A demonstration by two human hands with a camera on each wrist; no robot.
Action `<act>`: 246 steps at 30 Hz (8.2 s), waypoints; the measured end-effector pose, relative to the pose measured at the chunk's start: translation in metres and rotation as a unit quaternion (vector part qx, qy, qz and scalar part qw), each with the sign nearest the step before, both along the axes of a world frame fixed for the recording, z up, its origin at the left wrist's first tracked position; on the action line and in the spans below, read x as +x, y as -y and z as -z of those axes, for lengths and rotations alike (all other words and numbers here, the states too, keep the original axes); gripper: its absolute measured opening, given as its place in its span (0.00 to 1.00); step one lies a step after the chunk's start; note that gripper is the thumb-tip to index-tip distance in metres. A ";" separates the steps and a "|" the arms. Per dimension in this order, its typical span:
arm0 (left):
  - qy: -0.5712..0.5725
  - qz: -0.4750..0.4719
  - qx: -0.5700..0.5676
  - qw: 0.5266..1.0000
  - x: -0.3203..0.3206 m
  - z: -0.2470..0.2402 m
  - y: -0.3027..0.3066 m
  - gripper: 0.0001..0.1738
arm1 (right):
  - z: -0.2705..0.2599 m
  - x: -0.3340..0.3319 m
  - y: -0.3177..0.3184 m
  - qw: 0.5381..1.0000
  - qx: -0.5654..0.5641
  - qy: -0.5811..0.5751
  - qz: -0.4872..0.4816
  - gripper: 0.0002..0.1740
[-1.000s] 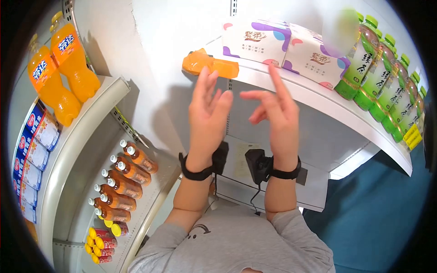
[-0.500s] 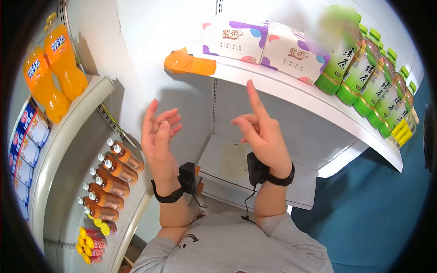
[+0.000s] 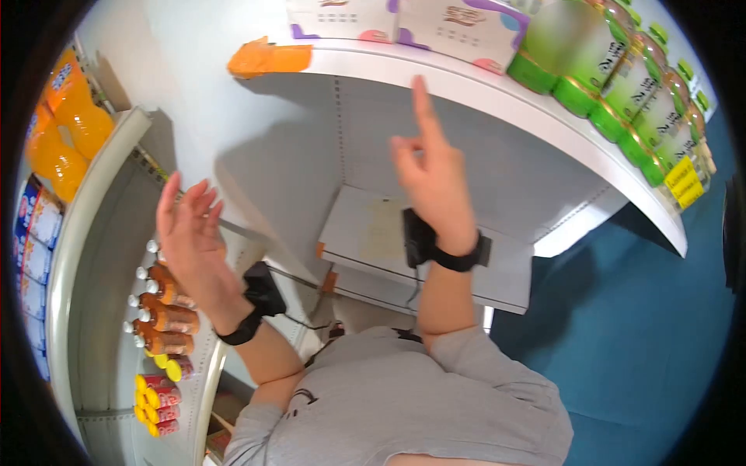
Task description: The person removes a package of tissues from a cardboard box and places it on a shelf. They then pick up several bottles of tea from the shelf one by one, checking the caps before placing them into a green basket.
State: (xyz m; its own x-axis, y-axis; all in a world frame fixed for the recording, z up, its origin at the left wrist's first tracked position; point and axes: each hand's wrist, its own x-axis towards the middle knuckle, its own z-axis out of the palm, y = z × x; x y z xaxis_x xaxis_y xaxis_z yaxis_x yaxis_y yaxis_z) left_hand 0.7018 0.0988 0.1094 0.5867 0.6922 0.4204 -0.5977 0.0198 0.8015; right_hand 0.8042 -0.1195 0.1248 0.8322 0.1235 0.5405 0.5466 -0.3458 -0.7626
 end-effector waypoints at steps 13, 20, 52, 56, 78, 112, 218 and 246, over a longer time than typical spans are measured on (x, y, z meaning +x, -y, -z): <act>0.074 -0.170 0.009 0.983 -0.053 0.000 0.022 0.22 | 0.004 0.002 0.024 0.991 0.133 -0.009 0.017 0.40; 0.008 -0.268 -0.005 0.963 -0.104 0.024 0.030 0.20 | 0.019 0.008 0.025 0.992 0.121 0.044 0.007 0.41; 0.074 -0.523 -0.040 0.848 -0.326 0.063 0.011 0.08 | 0.204 -0.006 -0.074 0.966 -0.142 -0.127 -0.174 0.19; 0.065 -0.545 -0.032 0.836 -0.366 0.067 0.004 0.08 | 0.240 -0.063 -0.120 0.874 -0.171 -0.276 -0.361 0.22; -0.016 -0.694 -0.132 0.708 -0.577 0.087 0.012 0.14 | 0.233 -0.322 -0.281 0.840 -0.140 -0.208 -0.482 0.17; -0.039 -0.687 -0.129 0.714 -0.405 0.076 -0.090 0.14 | 0.222 -0.190 -0.469 0.790 -0.193 0.131 -0.567 0.33; -0.241 -0.772 0.006 0.589 -0.440 0.079 -0.111 0.09 | 0.119 -0.312 -0.380 0.672 -0.095 -0.069 -0.732 0.09; -0.170 -0.396 0.463 0.775 -0.309 0.054 -0.077 0.20 | 0.007 -0.272 -0.306 0.422 0.311 0.248 -0.815 0.37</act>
State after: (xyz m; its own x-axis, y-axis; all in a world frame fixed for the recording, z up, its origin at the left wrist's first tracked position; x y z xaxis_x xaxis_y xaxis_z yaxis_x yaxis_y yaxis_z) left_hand 0.3925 0.1757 0.0557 0.3176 0.3860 0.8661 0.1191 -0.9224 0.3674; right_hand 0.5327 0.1862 0.1174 -0.3177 0.0182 0.9480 -0.1827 0.9799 -0.0800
